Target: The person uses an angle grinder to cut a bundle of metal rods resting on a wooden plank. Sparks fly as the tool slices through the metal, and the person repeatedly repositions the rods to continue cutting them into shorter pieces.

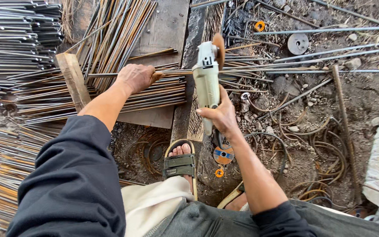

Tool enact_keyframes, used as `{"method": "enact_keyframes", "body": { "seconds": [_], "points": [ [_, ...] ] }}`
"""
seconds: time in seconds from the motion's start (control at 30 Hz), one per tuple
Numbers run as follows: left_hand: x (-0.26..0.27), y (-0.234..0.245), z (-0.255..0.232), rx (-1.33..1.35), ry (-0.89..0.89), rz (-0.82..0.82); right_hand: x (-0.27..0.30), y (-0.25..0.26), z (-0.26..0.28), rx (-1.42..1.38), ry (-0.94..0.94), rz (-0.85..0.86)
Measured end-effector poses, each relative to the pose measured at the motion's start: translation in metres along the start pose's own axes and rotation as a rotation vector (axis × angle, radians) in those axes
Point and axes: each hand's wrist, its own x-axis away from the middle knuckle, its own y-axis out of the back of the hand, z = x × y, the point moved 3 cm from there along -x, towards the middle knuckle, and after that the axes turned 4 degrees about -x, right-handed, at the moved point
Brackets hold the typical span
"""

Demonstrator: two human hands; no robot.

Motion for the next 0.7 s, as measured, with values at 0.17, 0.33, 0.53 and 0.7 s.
{"method": "enact_keyframes", "body": {
  "seconds": [0.17,0.33,0.53,0.7],
  "points": [
    [0.0,0.004,-0.004,0.028,0.031,0.083,0.001,-0.01,-0.005,0.09,-0.018,0.015],
    [0.0,-0.003,-0.005,0.035,0.049,0.126,-0.001,-0.005,-0.01,0.137,-0.081,0.003],
    [0.006,0.008,-0.006,0.05,0.063,0.136,-0.006,-0.002,-0.019,0.171,-0.132,-0.005],
    [0.005,0.007,-0.006,0.054,0.073,0.131,-0.005,-0.002,-0.016,0.162,-0.142,-0.009]
  ]
}}
